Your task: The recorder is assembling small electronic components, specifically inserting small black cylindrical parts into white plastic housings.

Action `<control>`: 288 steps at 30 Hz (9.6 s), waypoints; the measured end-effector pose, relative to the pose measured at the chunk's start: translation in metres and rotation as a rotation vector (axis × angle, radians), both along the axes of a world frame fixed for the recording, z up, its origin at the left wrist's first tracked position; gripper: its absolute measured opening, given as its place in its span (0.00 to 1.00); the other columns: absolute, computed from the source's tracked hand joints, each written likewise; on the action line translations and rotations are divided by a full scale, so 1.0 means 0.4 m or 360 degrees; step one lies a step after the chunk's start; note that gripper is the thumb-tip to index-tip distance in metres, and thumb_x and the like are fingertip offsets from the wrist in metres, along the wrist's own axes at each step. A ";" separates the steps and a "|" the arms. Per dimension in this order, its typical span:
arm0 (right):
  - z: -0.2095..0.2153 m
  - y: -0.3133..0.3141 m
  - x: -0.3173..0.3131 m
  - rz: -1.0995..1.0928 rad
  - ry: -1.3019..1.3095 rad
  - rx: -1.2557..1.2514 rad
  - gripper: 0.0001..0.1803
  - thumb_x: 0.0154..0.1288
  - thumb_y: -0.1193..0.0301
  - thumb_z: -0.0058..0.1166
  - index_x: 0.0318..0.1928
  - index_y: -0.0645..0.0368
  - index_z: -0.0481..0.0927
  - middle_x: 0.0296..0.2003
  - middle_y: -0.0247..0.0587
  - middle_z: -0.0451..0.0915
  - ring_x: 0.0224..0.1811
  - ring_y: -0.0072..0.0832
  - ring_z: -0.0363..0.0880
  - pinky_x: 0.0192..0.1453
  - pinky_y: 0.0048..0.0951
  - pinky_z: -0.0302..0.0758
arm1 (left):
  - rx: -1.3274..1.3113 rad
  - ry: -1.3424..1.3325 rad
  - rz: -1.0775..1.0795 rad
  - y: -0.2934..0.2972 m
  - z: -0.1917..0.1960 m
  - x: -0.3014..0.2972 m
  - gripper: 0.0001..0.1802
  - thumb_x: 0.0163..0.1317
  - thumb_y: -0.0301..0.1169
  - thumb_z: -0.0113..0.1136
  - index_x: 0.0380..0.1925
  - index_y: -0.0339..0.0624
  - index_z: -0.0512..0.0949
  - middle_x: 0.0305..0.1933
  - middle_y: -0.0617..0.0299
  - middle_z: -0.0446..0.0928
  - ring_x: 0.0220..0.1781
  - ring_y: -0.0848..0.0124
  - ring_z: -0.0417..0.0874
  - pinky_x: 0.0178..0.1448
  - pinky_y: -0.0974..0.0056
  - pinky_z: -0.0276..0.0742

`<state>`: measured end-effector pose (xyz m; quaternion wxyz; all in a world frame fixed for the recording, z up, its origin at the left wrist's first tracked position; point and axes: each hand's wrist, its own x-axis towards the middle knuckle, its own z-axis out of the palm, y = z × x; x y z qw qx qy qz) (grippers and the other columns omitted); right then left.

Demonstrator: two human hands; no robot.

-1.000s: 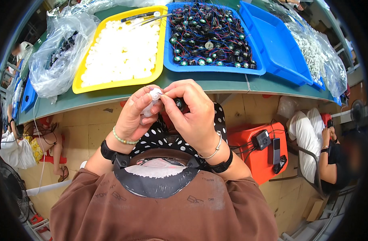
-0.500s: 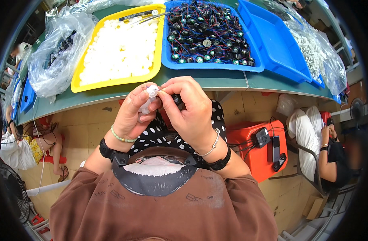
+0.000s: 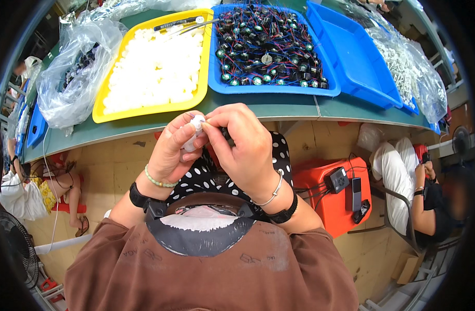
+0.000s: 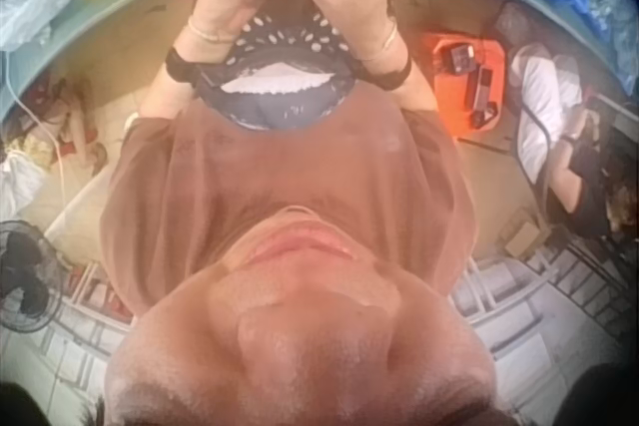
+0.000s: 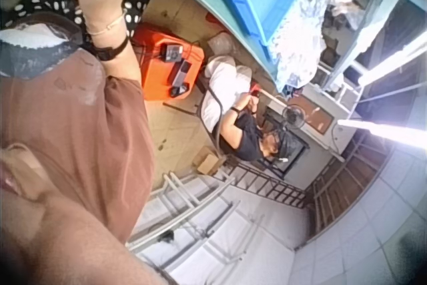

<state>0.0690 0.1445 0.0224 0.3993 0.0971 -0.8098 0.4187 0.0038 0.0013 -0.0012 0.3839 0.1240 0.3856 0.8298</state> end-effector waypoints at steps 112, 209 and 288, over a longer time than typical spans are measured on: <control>0.003 -0.002 0.020 0.0013 0.0028 -0.0106 0.12 0.52 0.85 0.59 0.38 0.62 0.79 0.35 0.41 0.78 0.32 0.25 0.79 0.31 0.20 0.75 | -0.0046 0.0104 -0.0046 0.004 0.012 0.018 0.09 0.60 0.26 0.61 0.41 0.44 0.75 0.32 0.71 0.74 0.28 0.86 0.69 0.27 0.81 0.61; -0.042 0.011 -0.021 0.1409 -0.0387 -0.1388 0.16 0.65 0.74 0.52 0.52 0.66 0.73 0.40 0.42 0.78 0.42 0.24 0.77 0.46 0.23 0.74 | 0.0057 0.0990 0.0343 0.000 0.014 0.012 0.26 0.53 0.21 0.67 0.53 0.42 0.71 0.39 0.65 0.76 0.37 0.80 0.76 0.41 0.76 0.72; -0.034 0.038 0.026 0.0420 -0.0011 -0.0484 0.18 0.51 0.84 0.63 0.45 0.65 0.80 0.41 0.44 0.78 0.39 0.27 0.80 0.42 0.23 0.78 | -0.0226 0.0716 0.0095 -0.011 0.068 0.021 0.16 0.63 0.29 0.60 0.50 0.37 0.77 0.28 0.71 0.76 0.24 0.87 0.70 0.25 0.81 0.63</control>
